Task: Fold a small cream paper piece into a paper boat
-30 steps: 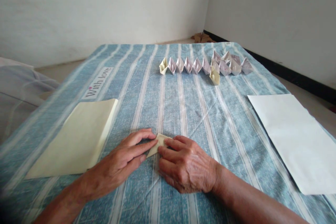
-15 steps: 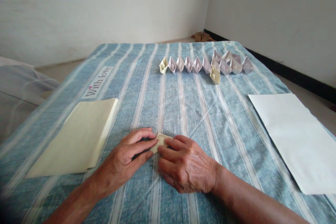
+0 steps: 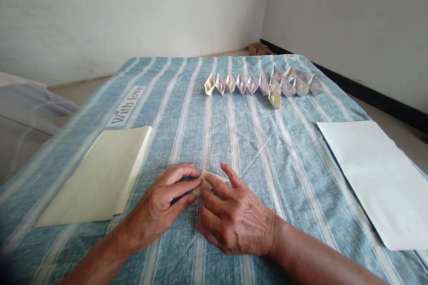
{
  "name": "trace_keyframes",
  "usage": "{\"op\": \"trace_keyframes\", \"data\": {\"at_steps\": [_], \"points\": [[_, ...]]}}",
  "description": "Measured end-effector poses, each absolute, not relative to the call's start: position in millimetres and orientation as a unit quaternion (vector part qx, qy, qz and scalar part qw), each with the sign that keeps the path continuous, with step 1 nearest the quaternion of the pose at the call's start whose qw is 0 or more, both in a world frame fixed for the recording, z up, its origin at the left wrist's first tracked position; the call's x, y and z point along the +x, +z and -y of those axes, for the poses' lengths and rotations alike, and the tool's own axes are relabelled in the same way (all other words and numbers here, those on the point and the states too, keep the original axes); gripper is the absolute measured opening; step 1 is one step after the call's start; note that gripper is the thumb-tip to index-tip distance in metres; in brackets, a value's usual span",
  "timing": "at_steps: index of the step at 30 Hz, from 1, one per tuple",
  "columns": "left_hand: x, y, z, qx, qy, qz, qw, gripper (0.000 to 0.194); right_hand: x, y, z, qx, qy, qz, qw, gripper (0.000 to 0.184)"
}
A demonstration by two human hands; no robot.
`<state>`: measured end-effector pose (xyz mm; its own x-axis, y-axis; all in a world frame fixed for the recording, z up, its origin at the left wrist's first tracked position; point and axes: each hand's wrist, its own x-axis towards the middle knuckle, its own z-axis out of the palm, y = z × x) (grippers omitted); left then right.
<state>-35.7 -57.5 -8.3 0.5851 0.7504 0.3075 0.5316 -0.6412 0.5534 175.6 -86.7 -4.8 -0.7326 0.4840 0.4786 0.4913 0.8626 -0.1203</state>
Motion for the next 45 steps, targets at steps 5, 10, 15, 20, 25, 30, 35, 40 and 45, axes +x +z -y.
{"op": "trace_keyframes", "data": {"at_steps": [5, 10, 15, 20, 25, 30, 35, 40, 45], "points": [[-36, -7, 58, 0.865, 0.261, -0.373, 0.21, 0.02, 174, -4, 87, -0.243, 0.022, 0.94, 0.237, 0.016], [-38, -9, 56, 0.866, 0.259, -0.371, 0.211, 0.024, 175, -4, 86, -0.272, 0.021, 0.928, 0.256, 0.018], [-39, -9, 55, 0.867, 0.262, -0.367, 0.211, 0.026, 179, -7, 86, -0.283, 0.0, 0.917, 0.282, 0.023], [-39, -10, 55, 0.865, 0.27, -0.368, 0.206, 0.026, 182, -14, 86, -0.317, -0.058, 0.891, 0.32, 0.021], [-39, -8, 55, 0.866, 0.271, -0.366, 0.204, 0.025, 178, -11, 88, -0.272, -0.038, 0.912, 0.305, 0.016], [-38, -5, 56, 0.868, 0.265, -0.371, 0.198, 0.026, 174, -7, 88, -0.259, 0.011, 0.935, 0.243, 0.017], [-39, -8, 55, 0.874, 0.277, -0.36, 0.172, 0.026, 173, -9, 87, -0.268, 0.018, 0.934, 0.237, 0.018], [-38, -11, 58, 0.879, 0.3, -0.347, 0.129, 0.022, 172, -9, 86, -0.272, 0.026, 0.929, 0.249, 0.019], [-33, -10, 66, 0.888, 0.296, -0.349, 0.041, 0.017, 171, -11, 85, -0.267, 0.012, 0.928, 0.26, 0.019]]}}
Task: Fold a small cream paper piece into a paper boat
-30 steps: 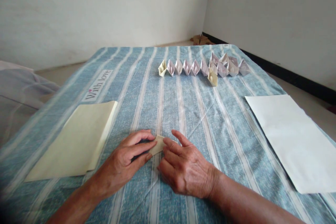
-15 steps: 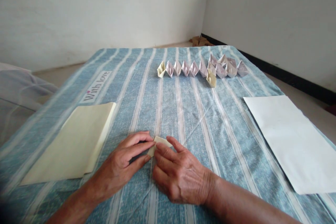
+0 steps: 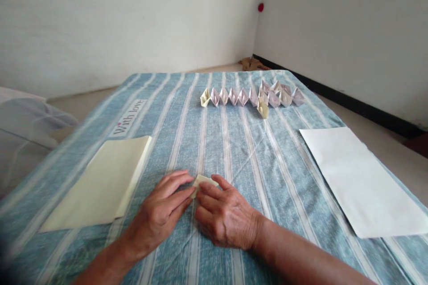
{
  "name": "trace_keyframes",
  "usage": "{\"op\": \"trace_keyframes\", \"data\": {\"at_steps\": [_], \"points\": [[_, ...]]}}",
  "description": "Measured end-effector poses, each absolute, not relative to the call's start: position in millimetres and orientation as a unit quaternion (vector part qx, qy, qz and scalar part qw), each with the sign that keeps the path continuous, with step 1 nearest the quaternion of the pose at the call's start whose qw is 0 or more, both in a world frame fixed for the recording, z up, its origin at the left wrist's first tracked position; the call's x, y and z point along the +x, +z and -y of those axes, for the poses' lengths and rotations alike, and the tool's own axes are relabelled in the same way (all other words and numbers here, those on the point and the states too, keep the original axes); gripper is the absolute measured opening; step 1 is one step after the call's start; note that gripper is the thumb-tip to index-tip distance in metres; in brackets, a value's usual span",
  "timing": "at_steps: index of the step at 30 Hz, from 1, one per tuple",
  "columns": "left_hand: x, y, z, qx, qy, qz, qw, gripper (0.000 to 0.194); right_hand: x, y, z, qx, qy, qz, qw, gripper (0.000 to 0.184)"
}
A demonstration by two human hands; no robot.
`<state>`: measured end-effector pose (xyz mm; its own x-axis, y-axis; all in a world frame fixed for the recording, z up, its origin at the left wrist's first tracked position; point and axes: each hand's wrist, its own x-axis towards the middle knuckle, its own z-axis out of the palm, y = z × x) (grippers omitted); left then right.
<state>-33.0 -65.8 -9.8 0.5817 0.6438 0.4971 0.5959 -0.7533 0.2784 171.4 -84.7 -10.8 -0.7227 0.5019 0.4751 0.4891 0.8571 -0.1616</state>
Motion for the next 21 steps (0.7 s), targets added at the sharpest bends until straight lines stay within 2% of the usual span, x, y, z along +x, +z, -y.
{"op": "trace_keyframes", "data": {"at_steps": [4, 11, 21], "points": [[-25, -2, 80, 0.891, 0.286, -0.351, -0.042, 0.026, 170, -13, 85, -0.258, 0.001, 0.926, 0.275, 0.02], [-18, -13, 111, 0.893, 0.22, -0.376, -0.113, 0.037, 166, -14, 83, -0.244, -0.025, 0.918, 0.311, 0.022], [-22, -30, 115, 0.875, 0.192, -0.427, -0.119, 0.038, 165, -17, 85, -0.256, -0.066, 0.917, 0.298, 0.021]]}}
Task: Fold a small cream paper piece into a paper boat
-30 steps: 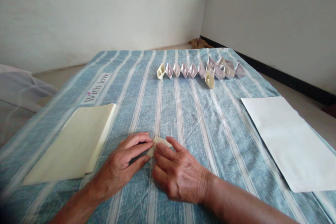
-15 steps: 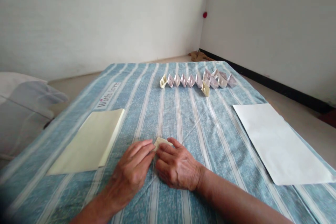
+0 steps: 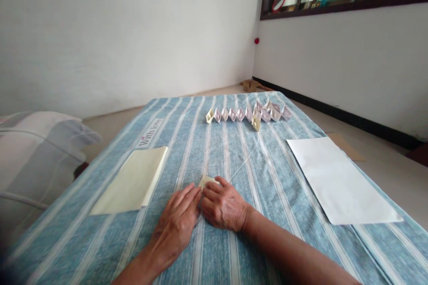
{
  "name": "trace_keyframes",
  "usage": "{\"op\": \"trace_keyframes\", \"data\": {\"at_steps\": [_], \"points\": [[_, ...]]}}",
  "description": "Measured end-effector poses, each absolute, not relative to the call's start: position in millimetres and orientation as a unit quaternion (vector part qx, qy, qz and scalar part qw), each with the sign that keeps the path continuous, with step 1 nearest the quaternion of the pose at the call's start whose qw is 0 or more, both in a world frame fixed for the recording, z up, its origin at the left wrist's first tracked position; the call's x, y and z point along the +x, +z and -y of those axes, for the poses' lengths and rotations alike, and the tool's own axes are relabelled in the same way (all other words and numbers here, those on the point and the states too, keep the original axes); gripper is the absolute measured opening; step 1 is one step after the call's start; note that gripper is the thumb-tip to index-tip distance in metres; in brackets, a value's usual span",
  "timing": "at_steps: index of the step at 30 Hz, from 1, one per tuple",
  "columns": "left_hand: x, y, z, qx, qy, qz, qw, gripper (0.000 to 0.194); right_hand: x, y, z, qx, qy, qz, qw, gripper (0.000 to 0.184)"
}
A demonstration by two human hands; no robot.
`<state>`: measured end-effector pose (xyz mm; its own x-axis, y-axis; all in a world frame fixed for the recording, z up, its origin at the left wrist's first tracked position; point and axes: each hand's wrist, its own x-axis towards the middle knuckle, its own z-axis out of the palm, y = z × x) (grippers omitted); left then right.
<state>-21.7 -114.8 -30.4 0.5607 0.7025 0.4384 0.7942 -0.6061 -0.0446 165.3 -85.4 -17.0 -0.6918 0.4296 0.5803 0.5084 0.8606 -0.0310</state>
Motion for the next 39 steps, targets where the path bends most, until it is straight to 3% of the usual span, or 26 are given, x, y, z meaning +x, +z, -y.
{"op": "trace_keyframes", "data": {"at_steps": [29, 39], "points": [[-25, -23, 123, -0.853, -0.204, 0.476, 0.061, 0.036, 184, -37, 96, -0.489, -0.118, 0.808, 0.307, 0.02], [-22, -9, 127, -0.838, -0.136, 0.527, -0.041, 0.038, 182, -35, 97, -0.575, -0.054, 0.777, 0.251, 0.017]]}}
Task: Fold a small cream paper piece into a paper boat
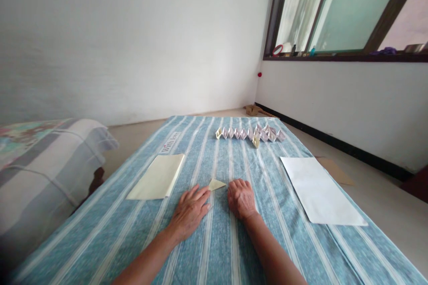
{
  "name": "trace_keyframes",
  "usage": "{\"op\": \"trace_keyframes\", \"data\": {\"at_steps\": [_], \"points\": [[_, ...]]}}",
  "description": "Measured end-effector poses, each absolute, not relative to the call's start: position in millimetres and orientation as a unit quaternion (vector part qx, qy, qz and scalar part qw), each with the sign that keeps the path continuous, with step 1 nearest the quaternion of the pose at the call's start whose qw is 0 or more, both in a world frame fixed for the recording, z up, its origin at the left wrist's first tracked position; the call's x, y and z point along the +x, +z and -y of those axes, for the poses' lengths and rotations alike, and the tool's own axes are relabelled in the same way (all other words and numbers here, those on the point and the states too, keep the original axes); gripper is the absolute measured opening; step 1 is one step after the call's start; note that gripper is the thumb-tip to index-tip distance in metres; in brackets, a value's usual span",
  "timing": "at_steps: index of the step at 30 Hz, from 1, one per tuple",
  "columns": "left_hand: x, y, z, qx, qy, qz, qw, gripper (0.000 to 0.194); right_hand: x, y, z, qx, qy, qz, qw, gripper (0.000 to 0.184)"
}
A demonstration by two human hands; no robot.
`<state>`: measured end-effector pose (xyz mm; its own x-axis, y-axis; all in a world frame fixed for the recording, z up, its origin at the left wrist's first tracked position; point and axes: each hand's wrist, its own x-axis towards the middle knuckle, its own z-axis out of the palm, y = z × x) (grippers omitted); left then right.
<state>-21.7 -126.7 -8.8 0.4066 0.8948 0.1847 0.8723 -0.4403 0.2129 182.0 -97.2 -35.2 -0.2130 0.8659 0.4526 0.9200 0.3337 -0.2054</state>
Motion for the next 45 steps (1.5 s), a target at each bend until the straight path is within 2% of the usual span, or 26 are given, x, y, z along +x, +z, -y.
{"op": "trace_keyframes", "data": {"at_steps": [5, 12, 18, 27, 31, 36, 45], "points": [[-22, -12, 131, 0.834, 0.168, -0.525, 0.034, 0.037, 175, -27, 96, -0.616, 0.003, 0.754, 0.228, 0.014], [-25, -20, 129, 0.817, 0.212, -0.535, 0.037, 0.041, 159, -13, 93, -0.648, 0.073, 0.73, 0.206, 0.022], [-21, -26, 115, 0.782, 0.246, -0.572, 0.039, 0.042, 153, -5, 94, -0.66, 0.107, 0.711, 0.217, 0.02], [-11, -26, 99, 0.751, 0.315, -0.576, 0.071, 0.014, 154, -10, 101, -0.657, 0.164, 0.674, 0.293, 0.014], [-18, -30, 111, 0.744, 0.347, -0.564, 0.091, 0.02, 154, -11, 118, -0.649, 0.208, 0.648, 0.341, 0.014], [-23, -32, 130, 0.735, 0.382, -0.546, 0.126, 0.041, 150, -6, 141, -0.629, 0.292, 0.594, 0.407, 0.014], [-20, -22, 147, 0.726, 0.421, -0.519, 0.159, 0.039, 150, 3, 152, -0.575, 0.448, 0.464, 0.502, 0.016]]}}
